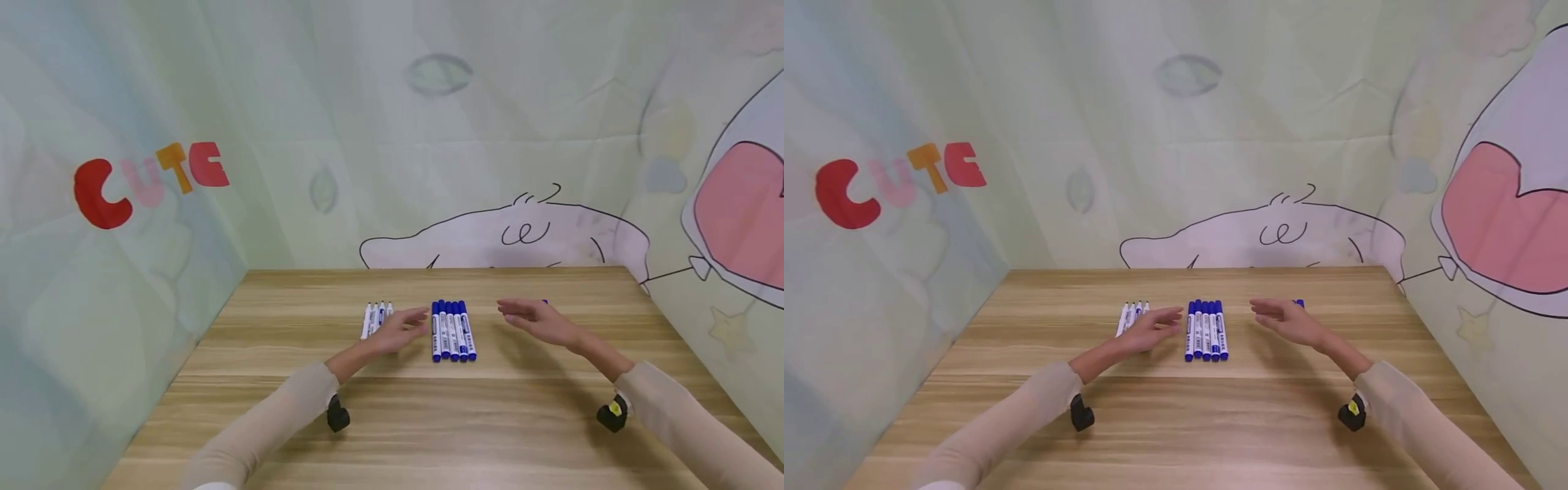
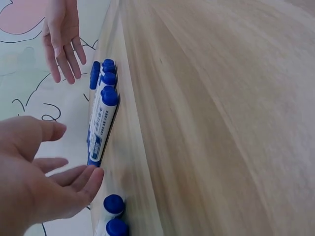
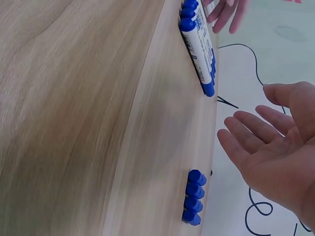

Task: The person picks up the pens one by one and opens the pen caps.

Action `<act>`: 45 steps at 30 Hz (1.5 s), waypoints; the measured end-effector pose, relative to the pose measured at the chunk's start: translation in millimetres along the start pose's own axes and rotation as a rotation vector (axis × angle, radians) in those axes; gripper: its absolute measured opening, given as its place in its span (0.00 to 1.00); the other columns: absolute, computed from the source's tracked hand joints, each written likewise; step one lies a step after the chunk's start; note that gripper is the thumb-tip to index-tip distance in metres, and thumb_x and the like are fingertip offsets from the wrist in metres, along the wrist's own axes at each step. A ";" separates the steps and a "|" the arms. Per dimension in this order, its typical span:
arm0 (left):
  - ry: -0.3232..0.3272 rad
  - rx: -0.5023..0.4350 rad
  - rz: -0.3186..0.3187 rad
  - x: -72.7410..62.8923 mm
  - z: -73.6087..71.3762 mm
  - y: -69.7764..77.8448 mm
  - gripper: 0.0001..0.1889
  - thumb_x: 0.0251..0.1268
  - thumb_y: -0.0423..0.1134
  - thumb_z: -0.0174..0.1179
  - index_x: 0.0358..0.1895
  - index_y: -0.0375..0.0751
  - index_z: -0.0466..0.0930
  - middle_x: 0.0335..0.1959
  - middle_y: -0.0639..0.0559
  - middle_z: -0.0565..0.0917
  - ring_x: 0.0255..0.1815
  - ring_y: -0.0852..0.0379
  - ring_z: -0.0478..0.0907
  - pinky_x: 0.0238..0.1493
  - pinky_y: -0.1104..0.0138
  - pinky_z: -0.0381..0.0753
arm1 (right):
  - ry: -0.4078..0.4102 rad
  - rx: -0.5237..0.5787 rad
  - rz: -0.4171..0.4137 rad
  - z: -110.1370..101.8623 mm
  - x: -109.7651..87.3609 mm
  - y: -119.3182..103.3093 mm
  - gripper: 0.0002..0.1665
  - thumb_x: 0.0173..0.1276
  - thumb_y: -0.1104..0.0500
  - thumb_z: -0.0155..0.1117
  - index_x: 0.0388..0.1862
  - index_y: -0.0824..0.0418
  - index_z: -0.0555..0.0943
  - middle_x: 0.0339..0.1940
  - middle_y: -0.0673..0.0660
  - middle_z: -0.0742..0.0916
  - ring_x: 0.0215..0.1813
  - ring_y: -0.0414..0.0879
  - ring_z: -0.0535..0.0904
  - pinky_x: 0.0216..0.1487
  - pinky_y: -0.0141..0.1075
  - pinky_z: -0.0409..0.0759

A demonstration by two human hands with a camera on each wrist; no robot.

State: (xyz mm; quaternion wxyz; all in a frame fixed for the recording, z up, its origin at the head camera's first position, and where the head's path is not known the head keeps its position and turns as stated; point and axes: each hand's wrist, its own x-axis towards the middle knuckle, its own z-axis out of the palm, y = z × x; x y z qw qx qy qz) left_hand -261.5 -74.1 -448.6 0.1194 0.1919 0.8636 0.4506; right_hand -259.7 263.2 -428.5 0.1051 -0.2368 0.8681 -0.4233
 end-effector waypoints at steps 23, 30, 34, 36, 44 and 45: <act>0.119 -0.014 -0.086 23.8 34.3 2.6 0.43 0.61 0.30 0.68 0.78 0.30 0.56 0.73 0.30 0.70 0.71 0.36 0.73 0.73 0.50 0.72 | -0.010 0.028 -0.009 7.2 1.3 5.0 0.31 0.81 0.57 0.55 0.77 0.68 0.65 0.70 0.71 0.78 0.70 0.66 0.76 0.66 0.55 0.79; 0.118 0.009 -0.048 24.4 35.2 3.9 0.42 0.59 0.29 0.69 0.77 0.29 0.60 0.66 0.30 0.77 0.64 0.39 0.77 0.69 0.52 0.77 | -0.025 0.059 -0.019 3.5 -1.2 5.7 0.30 0.81 0.60 0.54 0.76 0.71 0.64 0.70 0.74 0.77 0.69 0.68 0.76 0.63 0.50 0.83; 0.119 0.024 -0.005 24.1 34.2 4.8 0.38 0.56 0.25 0.67 0.72 0.26 0.65 0.40 0.37 0.80 0.38 0.52 0.76 0.42 0.66 0.81 | -0.040 0.093 -0.024 2.5 -1.9 7.2 0.30 0.80 0.63 0.53 0.76 0.73 0.63 0.70 0.75 0.76 0.69 0.68 0.76 0.64 0.49 0.82; 0.120 0.022 -0.007 23.9 33.3 4.6 0.38 0.54 0.23 0.66 0.72 0.23 0.65 0.30 0.45 0.73 0.29 0.58 0.67 0.32 0.72 0.70 | -0.045 0.107 -0.020 2.6 -2.4 7.8 0.30 0.80 0.63 0.53 0.77 0.73 0.62 0.71 0.76 0.75 0.69 0.68 0.76 0.64 0.50 0.82; 0.096 0.012 -0.116 25.1 25.8 1.0 0.44 0.52 0.25 0.71 0.74 0.24 0.60 0.40 0.45 0.80 0.38 0.57 0.76 0.48 0.67 0.84 | -0.010 0.095 -0.033 2.0 -5.3 9.3 0.30 0.81 0.59 0.54 0.76 0.73 0.64 0.69 0.75 0.77 0.66 0.66 0.80 0.61 0.46 0.84; 0.095 0.014 -0.135 25.3 24.4 1.2 0.44 0.51 0.26 0.72 0.74 0.26 0.61 0.46 0.42 0.81 0.42 0.55 0.79 0.52 0.64 0.85 | -0.009 0.096 -0.035 1.9 -5.6 9.2 0.31 0.82 0.59 0.54 0.75 0.73 0.64 0.69 0.75 0.77 0.66 0.66 0.80 0.61 0.45 0.84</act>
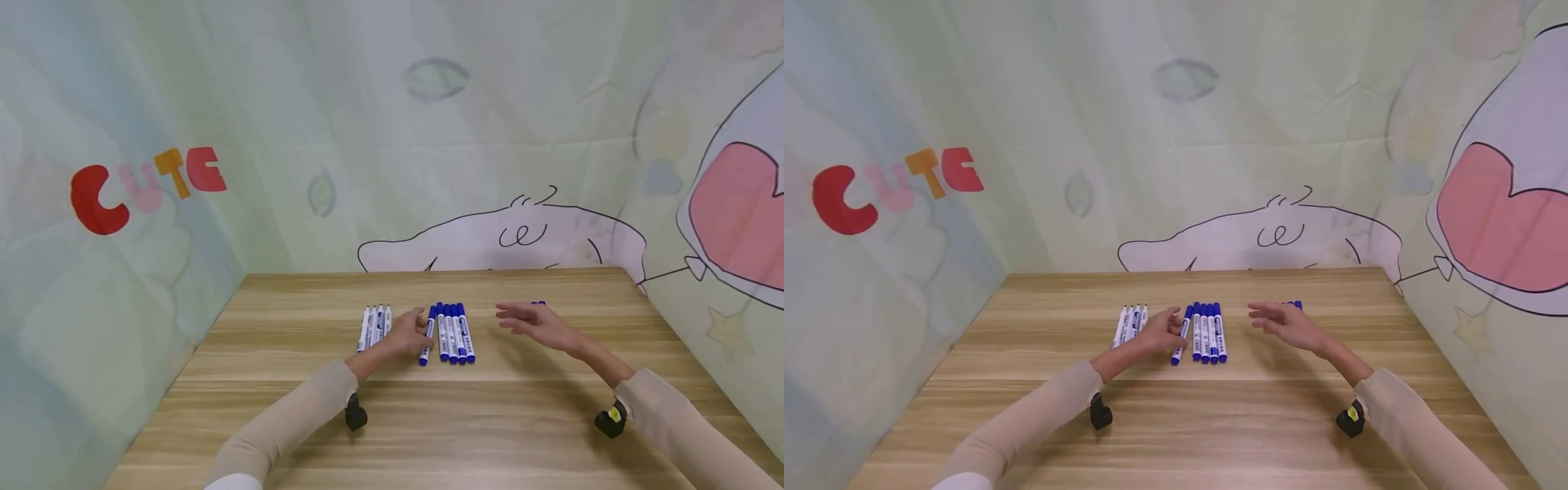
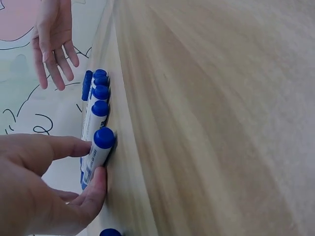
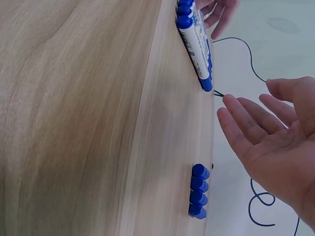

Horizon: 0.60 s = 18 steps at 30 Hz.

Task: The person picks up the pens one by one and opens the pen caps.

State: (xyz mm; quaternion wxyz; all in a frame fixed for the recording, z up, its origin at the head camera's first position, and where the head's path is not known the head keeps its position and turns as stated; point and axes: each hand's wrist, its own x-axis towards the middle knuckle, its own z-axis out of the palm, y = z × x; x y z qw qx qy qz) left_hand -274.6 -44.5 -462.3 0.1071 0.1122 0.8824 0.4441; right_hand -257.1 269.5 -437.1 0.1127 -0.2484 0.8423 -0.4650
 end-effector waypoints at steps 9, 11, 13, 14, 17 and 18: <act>-0.015 -0.049 -0.110 -0.4 -6.8 5.5 0.40 0.52 0.24 0.71 0.72 0.26 0.65 0.50 0.37 0.84 0.34 0.55 0.82 0.33 0.70 0.86 | 0.000 -0.004 0.016 0.7 -1.7 2.3 0.31 0.82 0.57 0.54 0.76 0.73 0.64 0.69 0.74 0.77 0.65 0.62 0.81 0.61 0.47 0.84; 0.001 -0.061 -0.130 -1.0 -8.6 5.6 0.39 0.54 0.25 0.70 0.72 0.26 0.66 0.50 0.37 0.84 0.33 0.56 0.81 0.30 0.71 0.85 | 0.000 -0.008 0.016 0.4 -2.0 2.7 0.31 0.82 0.57 0.54 0.75 0.73 0.64 0.69 0.74 0.78 0.65 0.62 0.82 0.61 0.47 0.84; 0.016 -0.079 -0.156 -2.0 -10.6 5.6 0.38 0.56 0.27 0.69 0.72 0.27 0.66 0.53 0.37 0.84 0.33 0.56 0.81 0.30 0.70 0.86 | 0.004 -0.006 0.024 0.0 -2.2 3.3 0.31 0.82 0.56 0.54 0.75 0.72 0.65 0.69 0.73 0.78 0.65 0.62 0.82 0.61 0.46 0.85; 0.024 -0.086 -0.171 -2.4 -11.6 5.3 0.37 0.57 0.28 0.69 0.72 0.28 0.66 0.54 0.37 0.84 0.33 0.56 0.82 0.31 0.70 0.86 | 0.005 -0.004 0.029 -0.2 -2.5 3.4 0.31 0.82 0.57 0.54 0.75 0.72 0.65 0.69 0.73 0.78 0.65 0.62 0.81 0.60 0.45 0.85; 0.035 -0.135 -0.212 -3.3 -15.3 4.4 0.36 0.61 0.32 0.68 0.73 0.30 0.67 0.60 0.37 0.82 0.36 0.56 0.83 0.35 0.70 0.86 | -0.004 0.000 0.028 -1.3 -3.7 3.9 0.31 0.82 0.57 0.54 0.75 0.73 0.64 0.70 0.74 0.77 0.66 0.64 0.81 0.60 0.44 0.85; 0.036 -0.154 -0.225 -3.6 -16.6 4.5 0.35 0.63 0.33 0.67 0.73 0.31 0.67 0.61 0.37 0.82 0.37 0.56 0.82 0.36 0.70 0.85 | -0.003 0.007 0.035 -1.3 -3.8 4.0 0.31 0.82 0.57 0.54 0.75 0.73 0.65 0.70 0.74 0.77 0.66 0.64 0.80 0.61 0.44 0.85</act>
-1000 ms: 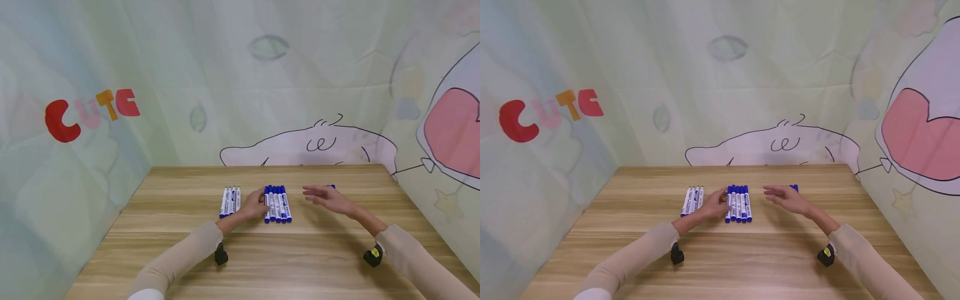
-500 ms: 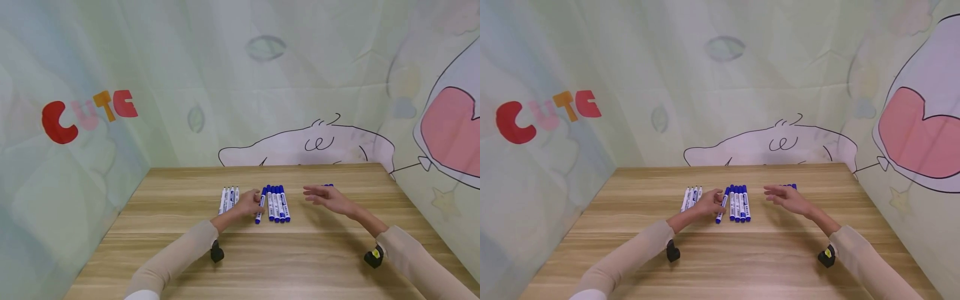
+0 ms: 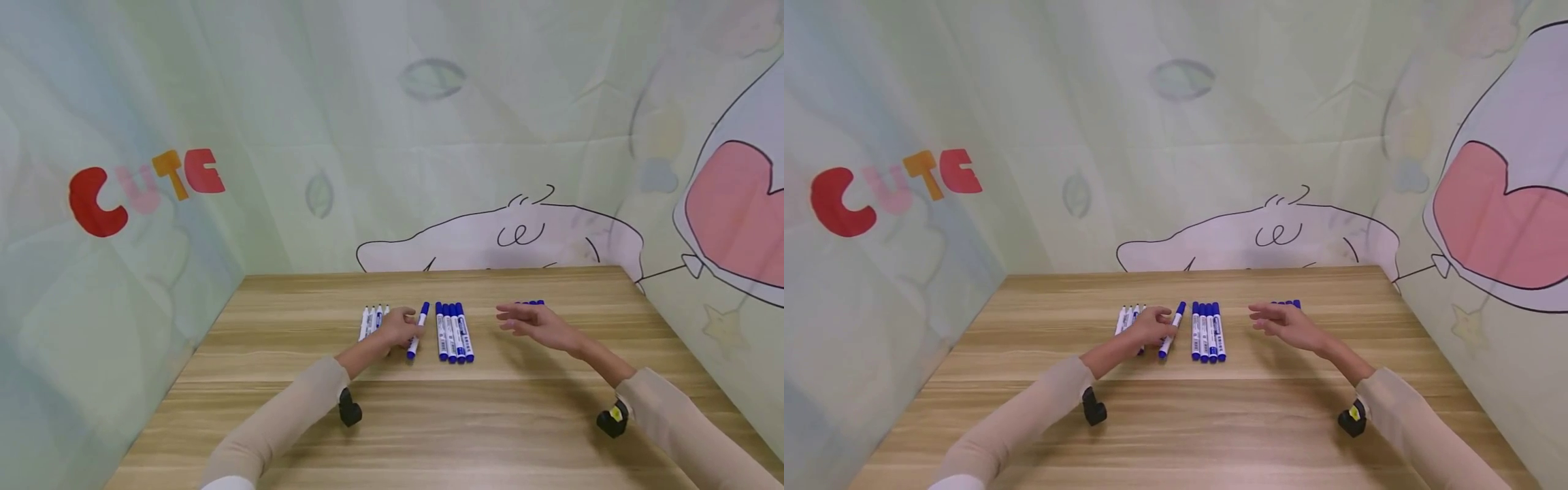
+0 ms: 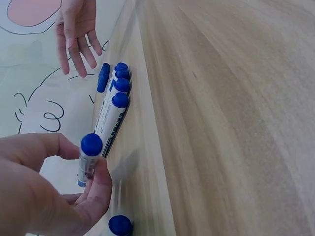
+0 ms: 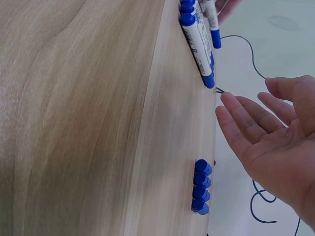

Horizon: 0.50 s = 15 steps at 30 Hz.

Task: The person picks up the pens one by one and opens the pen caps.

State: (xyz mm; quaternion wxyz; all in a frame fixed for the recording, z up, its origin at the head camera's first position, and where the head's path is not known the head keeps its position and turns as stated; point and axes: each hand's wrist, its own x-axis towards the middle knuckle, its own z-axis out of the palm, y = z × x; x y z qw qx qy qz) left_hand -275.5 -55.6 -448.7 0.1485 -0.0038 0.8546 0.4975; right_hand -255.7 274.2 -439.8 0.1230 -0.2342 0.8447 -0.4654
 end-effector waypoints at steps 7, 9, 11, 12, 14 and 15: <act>-0.058 -0.184 0.002 -1.4 -7.3 -0.4 0.28 0.65 0.31 0.59 0.70 0.30 0.72 0.52 0.34 0.84 0.30 0.60 0.79 0.29 0.74 0.79 | -0.027 0.011 -0.002 0.8 1.1 -1.2 0.31 0.82 0.58 0.54 0.76 0.73 0.64 0.70 0.75 0.76 0.66 0.65 0.80 0.61 0.44 0.84; -0.076 -0.247 0.008 -3.1 -8.5 0.3 0.26 0.65 0.28 0.56 0.68 0.29 0.74 0.48 0.32 0.85 0.26 0.60 0.79 0.27 0.74 0.80 | -0.031 0.014 0.001 1.4 1.9 -1.8 0.31 0.82 0.58 0.54 0.76 0.73 0.64 0.70 0.75 0.76 0.66 0.65 0.80 0.61 0.44 0.85; -0.078 -0.261 0.022 -4.2 -9.6 0.6 0.23 0.66 0.27 0.56 0.65 0.31 0.77 0.46 0.33 0.86 0.26 0.61 0.79 0.27 0.74 0.79 | -0.034 0.010 0.002 1.8 2.7 -2.1 0.30 0.82 0.58 0.54 0.76 0.72 0.64 0.70 0.74 0.77 0.66 0.65 0.80 0.60 0.43 0.85; -0.077 -0.260 0.035 -4.7 -10.0 0.7 0.22 0.66 0.27 0.56 0.64 0.31 0.78 0.46 0.33 0.86 0.26 0.62 0.79 0.28 0.74 0.79 | -0.036 0.013 0.000 2.1 3.2 -2.3 0.30 0.82 0.59 0.54 0.76 0.73 0.64 0.70 0.75 0.77 0.66 0.65 0.80 0.60 0.43 0.85; -0.074 -0.246 0.064 -5.5 -10.6 0.4 0.20 0.67 0.28 0.57 0.62 0.33 0.80 0.45 0.35 0.87 0.27 0.62 0.79 0.29 0.73 0.78 | -0.040 0.016 -0.003 2.5 4.1 -2.8 0.30 0.82 0.59 0.54 0.76 0.73 0.64 0.69 0.75 0.77 0.65 0.66 0.80 0.60 0.43 0.85; -0.075 -0.241 0.075 -6.0 -10.9 0.5 0.19 0.67 0.29 0.58 0.61 0.34 0.81 0.45 0.36 0.88 0.27 0.63 0.79 0.30 0.72 0.77 | -0.044 0.018 -0.004 2.8 4.6 -2.9 0.30 0.82 0.59 0.54 0.76 0.73 0.64 0.69 0.75 0.77 0.65 0.66 0.80 0.60 0.44 0.85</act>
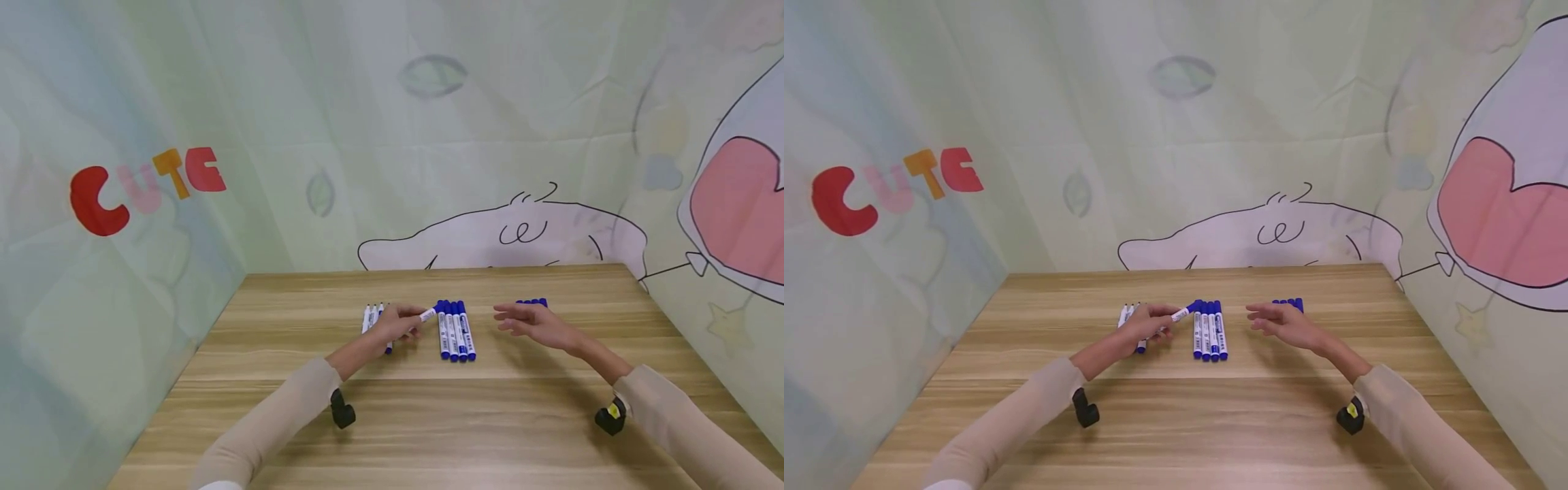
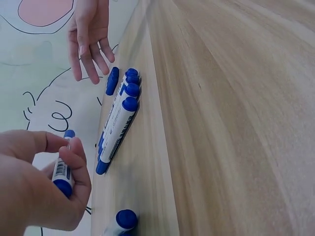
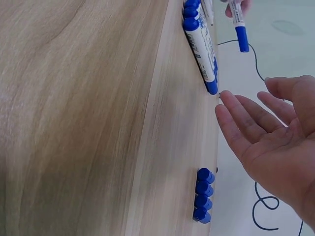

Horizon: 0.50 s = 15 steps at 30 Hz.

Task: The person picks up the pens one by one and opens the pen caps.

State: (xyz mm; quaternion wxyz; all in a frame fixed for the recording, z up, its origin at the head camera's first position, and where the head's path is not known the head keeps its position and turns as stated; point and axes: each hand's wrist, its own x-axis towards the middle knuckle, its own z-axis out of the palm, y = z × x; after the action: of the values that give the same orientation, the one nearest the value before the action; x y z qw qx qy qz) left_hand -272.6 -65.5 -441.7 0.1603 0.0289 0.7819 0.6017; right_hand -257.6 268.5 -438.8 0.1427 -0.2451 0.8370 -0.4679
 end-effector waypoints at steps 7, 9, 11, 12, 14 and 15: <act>-0.098 0.031 0.047 -6.5 -6.4 2.2 0.17 0.68 0.34 0.66 0.59 0.42 0.85 0.39 0.43 0.88 0.27 0.60 0.77 0.30 0.69 0.71 | -0.015 0.006 0.004 1.4 3.6 -0.9 0.30 0.81 0.62 0.54 0.76 0.73 0.64 0.69 0.76 0.77 0.65 0.66 0.81 0.61 0.47 0.85; -0.144 0.080 0.083 -8.1 -8.8 1.6 0.17 0.69 0.35 0.66 0.60 0.44 0.85 0.37 0.43 0.87 0.27 0.59 0.76 0.29 0.68 0.70 | -0.017 0.005 0.008 2.1 4.4 -0.4 0.30 0.81 0.62 0.54 0.76 0.72 0.64 0.69 0.75 0.77 0.65 0.65 0.81 0.61 0.48 0.84; -0.185 0.131 0.127 -9.4 -10.1 1.2 0.17 0.69 0.36 0.66 0.60 0.45 0.85 0.37 0.45 0.87 0.28 0.58 0.76 0.27 0.68 0.68 | -0.017 0.003 0.011 2.8 4.7 -0.6 0.30 0.81 0.61 0.54 0.76 0.72 0.64 0.69 0.75 0.77 0.64 0.65 0.81 0.61 0.49 0.84; -0.200 0.159 0.145 -10.0 -10.3 1.2 0.17 0.69 0.36 0.67 0.60 0.46 0.86 0.38 0.46 0.87 0.28 0.58 0.76 0.27 0.68 0.68 | -0.017 0.003 0.011 3.3 5.0 -0.7 0.30 0.81 0.60 0.54 0.76 0.72 0.65 0.69 0.75 0.78 0.64 0.65 0.81 0.61 0.50 0.84; -0.218 0.195 0.179 -10.9 -10.2 0.7 0.17 0.68 0.36 0.67 0.59 0.46 0.86 0.42 0.49 0.88 0.29 0.58 0.77 0.27 0.69 0.69 | -0.020 0.008 0.006 4.9 5.8 -0.8 0.29 0.81 0.60 0.54 0.76 0.71 0.65 0.68 0.75 0.78 0.64 0.65 0.81 0.61 0.50 0.84; -0.221 0.205 0.190 -11.6 -10.1 1.0 0.17 0.67 0.36 0.68 0.59 0.46 0.86 0.43 0.49 0.88 0.29 0.59 0.77 0.27 0.69 0.70 | -0.022 0.014 0.001 5.7 6.5 -0.9 0.29 0.82 0.59 0.53 0.76 0.71 0.65 0.68 0.75 0.78 0.64 0.65 0.81 0.61 0.50 0.84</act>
State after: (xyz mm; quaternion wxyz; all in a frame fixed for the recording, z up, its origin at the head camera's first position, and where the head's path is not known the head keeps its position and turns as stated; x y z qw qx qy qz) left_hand -264.7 -77.4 -436.0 0.1840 0.1848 0.8105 0.5244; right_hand -260.1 260.5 -441.2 0.1537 -0.2490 0.8323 -0.4708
